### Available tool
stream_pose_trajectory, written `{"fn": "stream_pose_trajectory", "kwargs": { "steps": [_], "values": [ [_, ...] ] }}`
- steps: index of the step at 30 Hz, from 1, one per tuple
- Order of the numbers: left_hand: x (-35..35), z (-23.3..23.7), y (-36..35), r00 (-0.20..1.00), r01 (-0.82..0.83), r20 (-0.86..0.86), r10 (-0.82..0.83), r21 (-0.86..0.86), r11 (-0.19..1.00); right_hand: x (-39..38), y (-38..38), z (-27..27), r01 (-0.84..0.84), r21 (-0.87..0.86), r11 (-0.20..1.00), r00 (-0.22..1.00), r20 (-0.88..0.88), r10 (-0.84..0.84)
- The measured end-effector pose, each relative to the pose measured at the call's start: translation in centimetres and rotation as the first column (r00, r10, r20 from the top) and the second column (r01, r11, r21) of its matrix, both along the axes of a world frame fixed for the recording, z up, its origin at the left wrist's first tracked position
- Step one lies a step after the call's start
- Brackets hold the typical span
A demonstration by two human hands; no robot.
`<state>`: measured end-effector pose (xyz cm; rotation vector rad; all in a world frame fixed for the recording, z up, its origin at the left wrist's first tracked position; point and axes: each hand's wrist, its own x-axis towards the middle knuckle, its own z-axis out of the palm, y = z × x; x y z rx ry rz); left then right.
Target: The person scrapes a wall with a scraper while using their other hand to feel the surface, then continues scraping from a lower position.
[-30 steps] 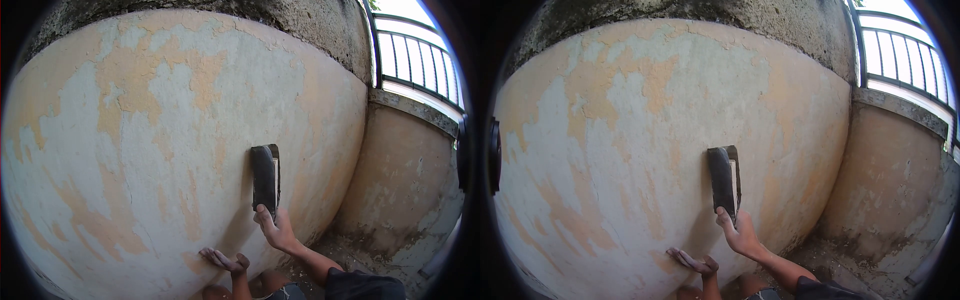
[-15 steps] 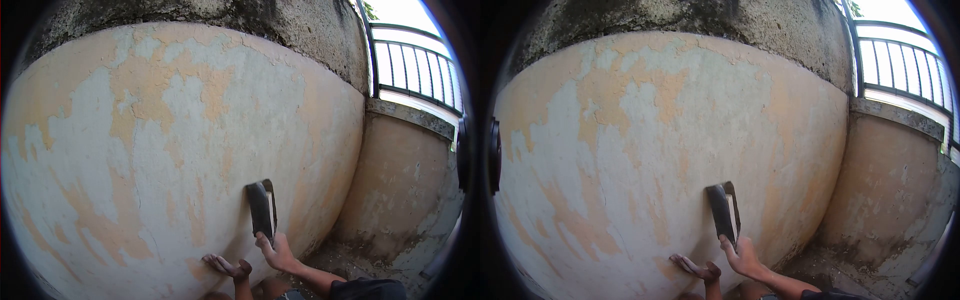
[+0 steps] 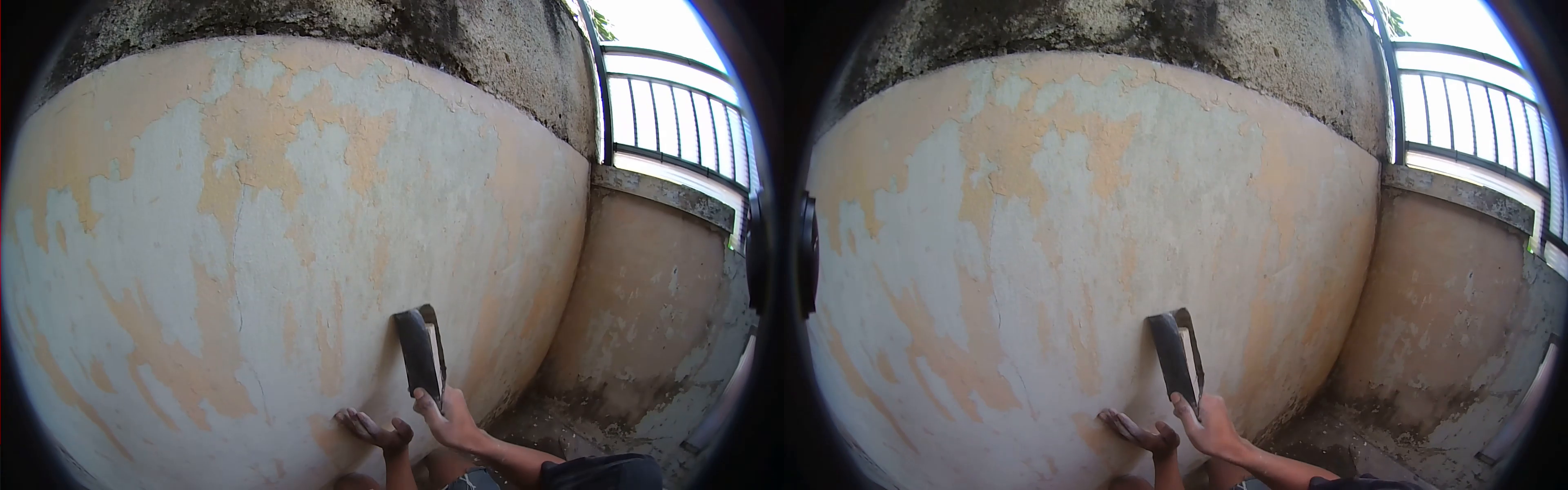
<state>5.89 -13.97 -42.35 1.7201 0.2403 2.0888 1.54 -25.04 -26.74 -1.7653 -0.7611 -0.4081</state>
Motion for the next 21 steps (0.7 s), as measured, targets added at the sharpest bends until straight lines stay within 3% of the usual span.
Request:
{"fn": "stream_pose_trajectory", "kwargs": {
  "steps": [2, 4, 6, 8, 11, 14, 18, 20, 21],
  "values": [
    [-0.3, 0.2, -0.5, 1.000, 0.000, -0.003, 0.000, -0.033, 0.999, 0.6, -0.1, 2.6, 0.043, -0.051, 0.998, 0.999, -0.018, -0.044],
    [-0.5, 0.3, -0.8, 1.000, 0.021, 0.000, -0.021, -0.038, 0.999, 2.2, 0.8, 5.1, -0.006, 0.010, 1.000, 0.993, -0.118, 0.007],
    [-0.5, 0.4, -0.3, 0.999, 0.026, 0.019, -0.025, -0.018, 1.000, 1.4, 1.1, 2.5, 0.014, 0.007, 1.000, 0.995, -0.102, -0.013],
    [0.0, 0.2, -0.3, 1.000, -0.012, 0.023, 0.012, -0.003, 1.000, -0.5, 1.1, -1.4, 0.053, -0.045, 0.998, 0.995, 0.082, -0.049],
    [0.0, 0.2, -0.5, 1.000, 0.017, 0.015, -0.017, -0.045, 0.999, -1.1, 0.9, -0.7, 0.051, -0.095, 0.994, 0.994, 0.106, -0.040],
    [-0.6, 0.4, -0.8, 0.999, 0.034, -0.009, -0.034, -0.048, 0.998, 0.4, 1.4, 5.2, 0.037, -0.081, 0.996, 0.998, -0.038, -0.041],
    [-0.4, 0.2, -0.5, 1.000, 0.025, 0.011, -0.025, -0.020, 0.999, 0.2, 1.1, 2.4, 0.073, -0.144, 0.987, 0.997, -0.020, -0.077],
    [0.2, 0.0, -0.3, 0.999, 0.019, 0.026, -0.019, -0.027, 0.999, -0.7, 0.7, -0.9, 0.074, -0.159, 0.985, 0.986, 0.161, -0.048],
    [0.2, -0.5, -0.4, 0.999, 0.035, 0.010, -0.034, -0.038, 0.999, -0.2, 0.5, -1.0, 0.092, -0.203, 0.975, 0.992, 0.107, -0.071]
  ]
}}
